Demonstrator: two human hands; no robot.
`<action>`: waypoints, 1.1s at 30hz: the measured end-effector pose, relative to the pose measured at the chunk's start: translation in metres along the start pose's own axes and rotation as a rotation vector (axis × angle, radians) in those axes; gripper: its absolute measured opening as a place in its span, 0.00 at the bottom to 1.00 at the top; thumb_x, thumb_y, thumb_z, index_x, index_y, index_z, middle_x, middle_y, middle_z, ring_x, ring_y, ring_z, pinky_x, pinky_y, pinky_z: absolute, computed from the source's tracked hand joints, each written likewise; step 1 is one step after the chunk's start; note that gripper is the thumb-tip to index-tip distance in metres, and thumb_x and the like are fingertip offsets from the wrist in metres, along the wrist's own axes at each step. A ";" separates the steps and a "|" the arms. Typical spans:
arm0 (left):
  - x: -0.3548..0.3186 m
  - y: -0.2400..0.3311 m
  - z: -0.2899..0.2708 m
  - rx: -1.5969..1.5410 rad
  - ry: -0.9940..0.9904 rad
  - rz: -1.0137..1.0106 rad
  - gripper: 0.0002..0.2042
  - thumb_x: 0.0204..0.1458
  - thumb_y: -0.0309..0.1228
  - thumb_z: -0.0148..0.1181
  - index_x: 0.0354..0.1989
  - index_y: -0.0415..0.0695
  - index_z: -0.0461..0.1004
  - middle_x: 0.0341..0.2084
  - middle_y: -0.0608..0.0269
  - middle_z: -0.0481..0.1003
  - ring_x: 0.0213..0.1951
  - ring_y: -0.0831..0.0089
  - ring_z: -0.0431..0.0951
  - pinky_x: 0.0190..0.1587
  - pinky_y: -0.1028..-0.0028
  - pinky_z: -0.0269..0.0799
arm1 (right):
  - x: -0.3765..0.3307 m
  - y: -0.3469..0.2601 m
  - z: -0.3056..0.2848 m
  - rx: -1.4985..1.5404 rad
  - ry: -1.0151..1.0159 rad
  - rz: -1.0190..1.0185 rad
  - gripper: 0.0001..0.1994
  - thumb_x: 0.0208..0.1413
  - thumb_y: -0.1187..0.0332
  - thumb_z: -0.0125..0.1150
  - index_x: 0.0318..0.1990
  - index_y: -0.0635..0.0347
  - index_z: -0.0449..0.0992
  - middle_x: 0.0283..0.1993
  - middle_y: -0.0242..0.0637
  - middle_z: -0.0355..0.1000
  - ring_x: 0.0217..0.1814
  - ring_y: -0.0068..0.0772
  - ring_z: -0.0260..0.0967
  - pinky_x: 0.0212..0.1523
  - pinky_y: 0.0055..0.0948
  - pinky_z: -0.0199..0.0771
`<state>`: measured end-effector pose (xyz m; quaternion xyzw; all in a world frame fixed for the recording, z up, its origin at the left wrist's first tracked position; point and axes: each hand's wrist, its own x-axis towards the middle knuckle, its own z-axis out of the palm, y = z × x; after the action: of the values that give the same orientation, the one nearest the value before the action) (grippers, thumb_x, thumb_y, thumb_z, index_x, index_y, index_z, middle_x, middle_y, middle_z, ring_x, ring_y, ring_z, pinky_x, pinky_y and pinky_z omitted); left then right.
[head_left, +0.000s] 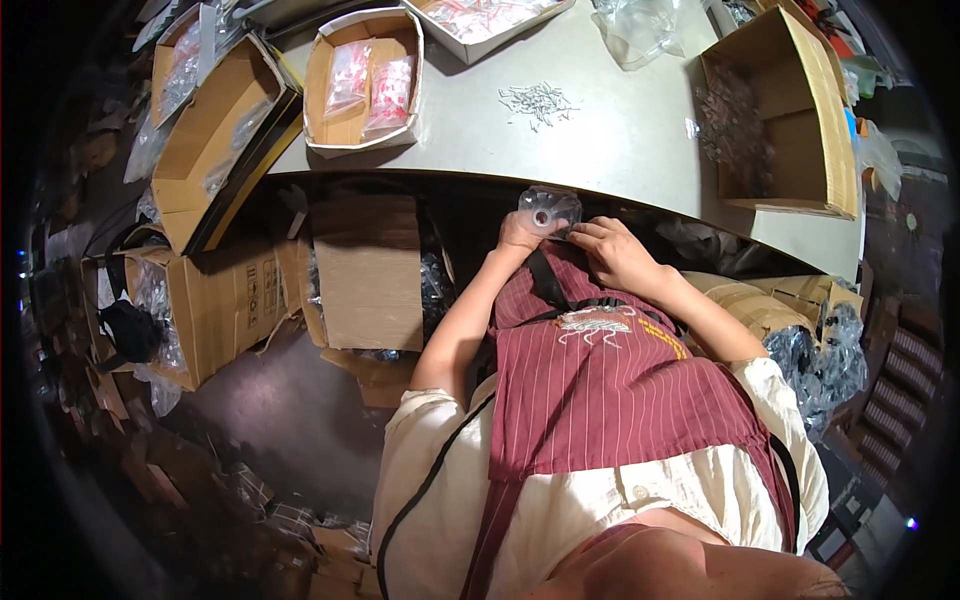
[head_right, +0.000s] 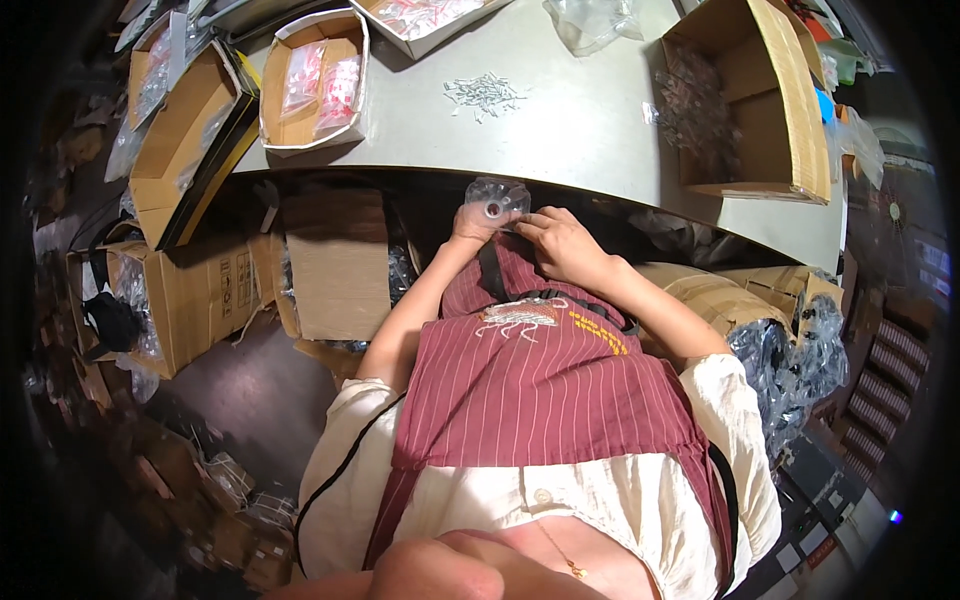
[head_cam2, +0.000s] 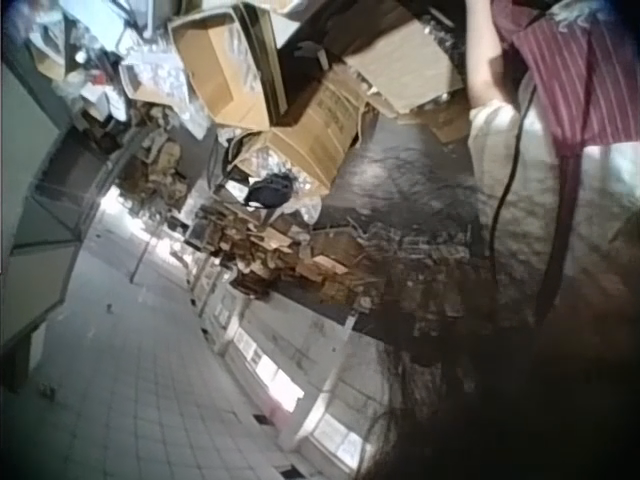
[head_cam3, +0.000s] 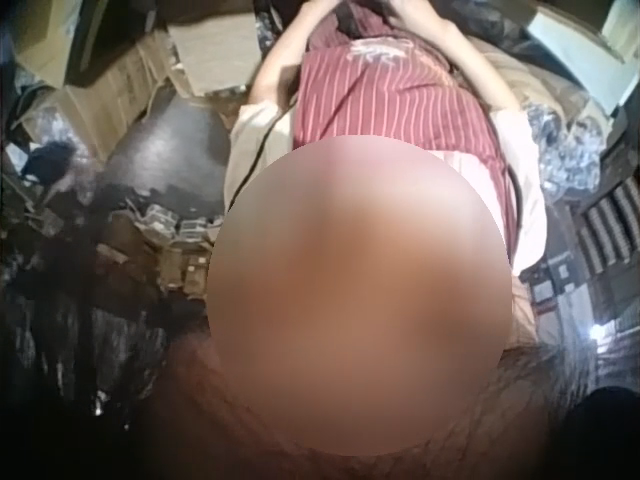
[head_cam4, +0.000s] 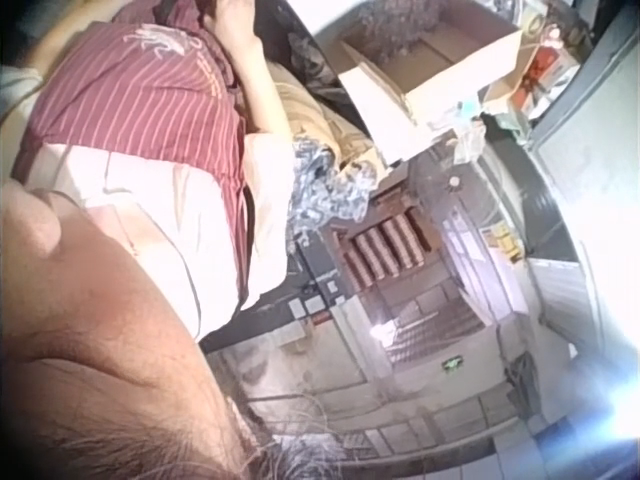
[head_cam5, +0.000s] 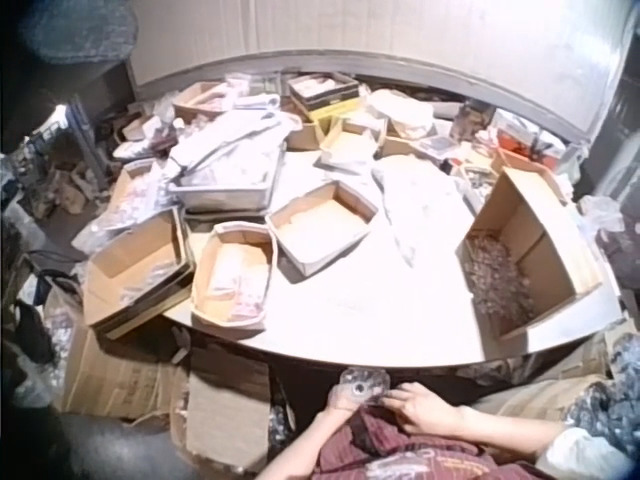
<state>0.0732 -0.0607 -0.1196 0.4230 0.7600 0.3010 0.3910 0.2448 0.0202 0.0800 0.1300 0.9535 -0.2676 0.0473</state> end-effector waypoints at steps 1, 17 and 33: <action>0.001 0.001 0.001 0.000 -0.010 0.006 0.27 0.42 0.61 0.71 0.31 0.45 0.84 0.30 0.50 0.82 0.36 0.52 0.84 0.40 0.60 0.80 | -0.002 0.002 0.001 0.000 0.002 0.012 0.27 0.44 0.78 0.60 0.57 0.66 0.75 0.59 0.48 0.73 0.57 0.50 0.70 0.62 0.41 0.69; 0.001 0.010 -0.006 0.014 -0.072 0.086 0.25 0.49 0.59 0.66 0.42 0.51 0.84 0.37 0.57 0.84 0.39 0.56 0.84 0.40 0.64 0.80 | 0.021 0.015 -0.045 0.313 0.304 0.080 0.23 0.50 0.85 0.57 0.55 0.61 0.77 0.63 0.46 0.72 0.65 0.52 0.69 0.64 0.40 0.72; 0.017 0.000 0.019 -0.002 0.172 0.333 0.30 0.46 0.55 0.71 0.50 0.45 0.76 0.43 0.52 0.80 0.44 0.54 0.81 0.42 0.60 0.77 | 0.099 0.043 -0.004 -0.393 0.372 0.114 0.45 0.64 0.36 0.46 0.74 0.67 0.53 0.78 0.55 0.48 0.81 0.56 0.42 0.77 0.59 0.36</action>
<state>0.0834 -0.0437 -0.1352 0.5151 0.7098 0.3976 0.2698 0.1618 0.0798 0.0462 0.2190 0.9705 -0.0461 -0.0894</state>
